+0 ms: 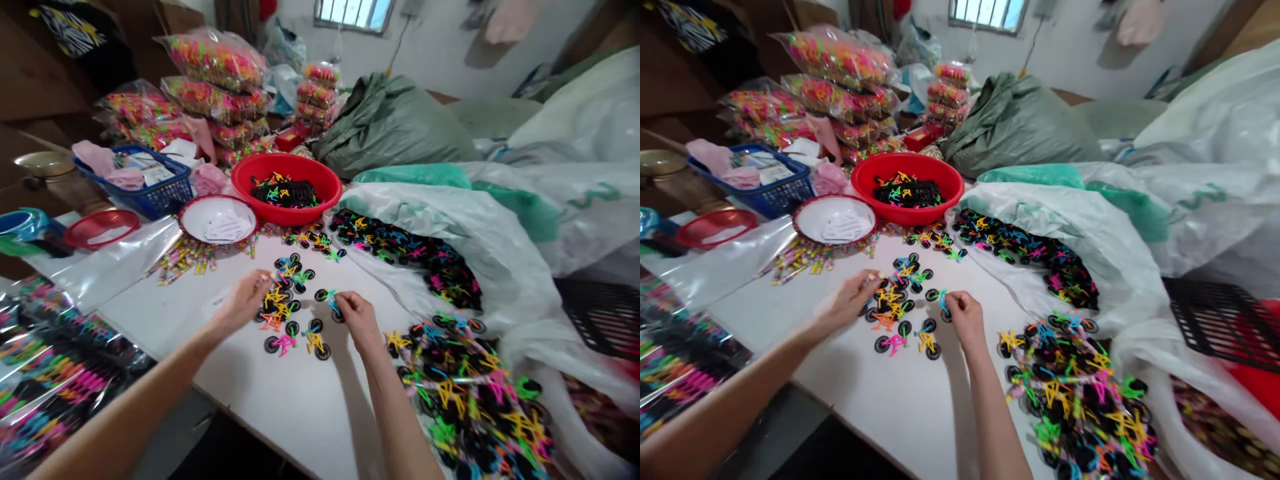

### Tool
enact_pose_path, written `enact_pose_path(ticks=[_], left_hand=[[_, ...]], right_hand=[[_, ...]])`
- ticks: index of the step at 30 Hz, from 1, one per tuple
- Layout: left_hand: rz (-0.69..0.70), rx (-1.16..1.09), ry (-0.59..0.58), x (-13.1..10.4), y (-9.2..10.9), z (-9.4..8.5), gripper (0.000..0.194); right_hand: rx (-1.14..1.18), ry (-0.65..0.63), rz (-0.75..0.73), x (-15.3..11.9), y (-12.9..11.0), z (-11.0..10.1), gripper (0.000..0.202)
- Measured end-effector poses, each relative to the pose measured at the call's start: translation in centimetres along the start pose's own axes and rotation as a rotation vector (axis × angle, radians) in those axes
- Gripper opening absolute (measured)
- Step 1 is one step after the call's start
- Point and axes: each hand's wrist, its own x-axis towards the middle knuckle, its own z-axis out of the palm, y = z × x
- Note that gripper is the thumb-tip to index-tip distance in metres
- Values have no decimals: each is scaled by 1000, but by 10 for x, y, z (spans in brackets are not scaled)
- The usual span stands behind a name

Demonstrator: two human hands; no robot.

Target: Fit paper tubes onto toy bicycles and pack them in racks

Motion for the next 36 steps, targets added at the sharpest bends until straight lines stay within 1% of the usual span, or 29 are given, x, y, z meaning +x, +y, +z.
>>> enact_pose_path(ticks=[2,3,4,5,7,8,9,11,13,15,17,19,20,21,23,24,26,28,30,31,33,34,35,36], left_hand=[[-107,-420,-124,-27,24,25,39],[-128,-582,-166,-38,33,37,38],[-144,-707,-183,-47,40,48,38],[-146,-796,-195,-53,44,56,36],[-137,-880,-230,-58,48,64,33],[-131,-887,-264,-58,48,65,33],[-124,-883,-302,-58,47,64,33],[-118,-861,-354,-57,46,60,35],[-121,-837,-371,-57,45,55,36],[-124,-811,-410,-60,43,53,32],[-108,-773,-482,-63,40,53,30],[-75,-690,-515,-69,36,56,29],[-65,-623,-486,-72,34,58,29],[-66,-547,-427,-75,33,61,30],[-93,-413,-275,-81,34,67,31],[-113,-373,-217,-83,35,71,32],[-145,-362,-174,-86,42,79,32],[-149,-393,-175,-86,52,86,33],[-133,-456,-186,-84,62,90,32],[-117,-504,-218,-83,65,90,31],[-101,-607,-325,-81,65,84,26],[-112,-652,-371,-80,60,79,26],[-138,-688,-387,-79,54,73,28],[-178,-710,-365,-78,46,66,33]], right_hand=[[44,93,-47,-15,-10,3,27],[37,113,-67,-23,-14,5,25],[12,93,-76,-32,-17,7,24],[-19,39,-72,-41,-18,9,23],[-38,-116,-25,-54,-16,10,23],[-16,-175,2,-59,-13,9,24],[18,-201,27,-62,-11,7,25],[108,-185,57,-64,-9,2,26],[178,-198,89,-65,-12,-2,26],[224,-278,148,-67,-16,-5,28],[251,-364,204,-70,-17,-4,30],[253,-380,216,-74,-13,0,31],[214,-346,195,-77,-10,2,30],[137,-281,160,-79,-7,5,30],[-78,-134,75,-84,-1,11,28],[-185,-81,35,-86,1,13,27],[-345,-27,-33,-88,2,16,26],[-413,3,-75,-90,0,14,25],[-429,-1,-82,-91,-6,2,26],[-436,-25,-78,-92,-11,-10,28],[-491,-57,-88,-94,-22,-44,30],[-542,-35,-111,-93,-29,-64,31],[-597,12,-140,-90,-35,-84,32],[-642,71,-168,-85,-42,-101,36]])
